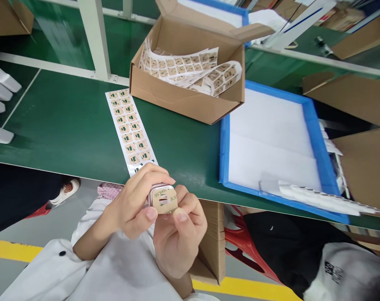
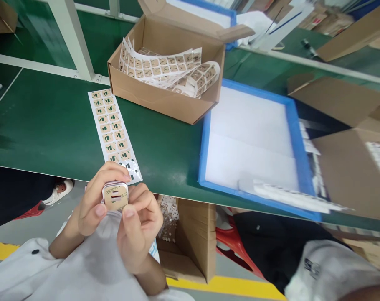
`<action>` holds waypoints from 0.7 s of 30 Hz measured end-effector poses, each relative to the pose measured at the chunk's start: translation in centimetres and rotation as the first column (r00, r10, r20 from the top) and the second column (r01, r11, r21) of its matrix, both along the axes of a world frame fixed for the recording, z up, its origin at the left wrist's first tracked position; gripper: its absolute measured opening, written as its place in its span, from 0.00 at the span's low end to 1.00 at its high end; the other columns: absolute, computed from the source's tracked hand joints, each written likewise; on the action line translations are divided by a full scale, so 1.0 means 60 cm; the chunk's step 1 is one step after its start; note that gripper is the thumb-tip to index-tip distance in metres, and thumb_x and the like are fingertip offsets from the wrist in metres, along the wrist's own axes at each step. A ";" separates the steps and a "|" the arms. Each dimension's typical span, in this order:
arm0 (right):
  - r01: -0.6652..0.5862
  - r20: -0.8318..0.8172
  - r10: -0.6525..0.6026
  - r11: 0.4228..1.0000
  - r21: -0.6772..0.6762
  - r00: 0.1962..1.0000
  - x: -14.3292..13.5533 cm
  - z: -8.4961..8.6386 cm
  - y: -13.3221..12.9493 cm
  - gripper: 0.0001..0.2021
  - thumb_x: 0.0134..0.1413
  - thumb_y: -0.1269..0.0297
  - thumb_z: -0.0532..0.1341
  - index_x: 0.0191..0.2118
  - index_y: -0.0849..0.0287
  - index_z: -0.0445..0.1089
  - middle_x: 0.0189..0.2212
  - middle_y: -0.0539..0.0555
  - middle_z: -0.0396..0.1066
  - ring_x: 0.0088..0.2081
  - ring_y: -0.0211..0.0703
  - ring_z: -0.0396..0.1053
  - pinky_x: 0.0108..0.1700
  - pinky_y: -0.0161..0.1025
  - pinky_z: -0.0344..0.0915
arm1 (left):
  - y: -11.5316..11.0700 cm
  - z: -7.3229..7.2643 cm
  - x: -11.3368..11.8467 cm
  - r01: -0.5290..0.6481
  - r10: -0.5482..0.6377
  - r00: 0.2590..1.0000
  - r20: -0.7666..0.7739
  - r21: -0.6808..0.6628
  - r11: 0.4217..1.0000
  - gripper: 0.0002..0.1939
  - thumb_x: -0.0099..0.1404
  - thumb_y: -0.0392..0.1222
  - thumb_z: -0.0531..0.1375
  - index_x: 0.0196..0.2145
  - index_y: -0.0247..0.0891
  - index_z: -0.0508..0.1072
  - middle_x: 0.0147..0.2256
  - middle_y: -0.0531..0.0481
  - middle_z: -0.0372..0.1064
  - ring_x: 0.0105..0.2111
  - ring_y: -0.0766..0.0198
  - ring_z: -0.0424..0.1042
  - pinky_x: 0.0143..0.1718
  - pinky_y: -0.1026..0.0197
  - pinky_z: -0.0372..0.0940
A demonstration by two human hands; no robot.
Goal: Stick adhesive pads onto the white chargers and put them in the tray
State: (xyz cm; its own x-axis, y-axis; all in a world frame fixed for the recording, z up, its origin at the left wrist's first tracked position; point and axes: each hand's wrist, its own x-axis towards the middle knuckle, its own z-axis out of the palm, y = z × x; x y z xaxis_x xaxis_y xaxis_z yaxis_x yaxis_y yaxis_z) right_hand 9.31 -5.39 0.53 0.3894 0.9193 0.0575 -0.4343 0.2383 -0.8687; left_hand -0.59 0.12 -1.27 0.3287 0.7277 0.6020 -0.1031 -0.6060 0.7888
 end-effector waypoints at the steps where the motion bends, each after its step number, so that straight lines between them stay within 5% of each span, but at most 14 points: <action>1: 0.003 0.004 -0.003 1.000 -0.001 1.000 0.000 0.000 0.000 0.20 0.61 0.58 0.68 0.24 0.55 0.59 0.23 0.44 0.53 0.25 0.38 0.52 0.28 0.35 0.57 | 0.000 0.000 0.000 -0.002 0.002 1.000 -0.005 0.007 1.000 0.22 0.78 0.59 0.51 0.57 0.40 0.68 0.44 0.45 0.66 0.43 0.55 0.71 0.40 0.53 0.71; 21: 0.034 0.026 -0.034 0.999 -0.021 0.999 -0.002 -0.004 0.001 0.20 0.61 0.57 0.68 0.24 0.55 0.59 0.22 0.44 0.54 0.25 0.37 0.53 0.28 0.36 0.56 | -0.001 0.003 -0.004 0.015 -0.016 1.000 -0.018 -0.042 0.999 0.24 0.75 0.61 0.52 0.57 0.41 0.68 0.44 0.45 0.66 0.41 0.54 0.70 0.39 0.50 0.70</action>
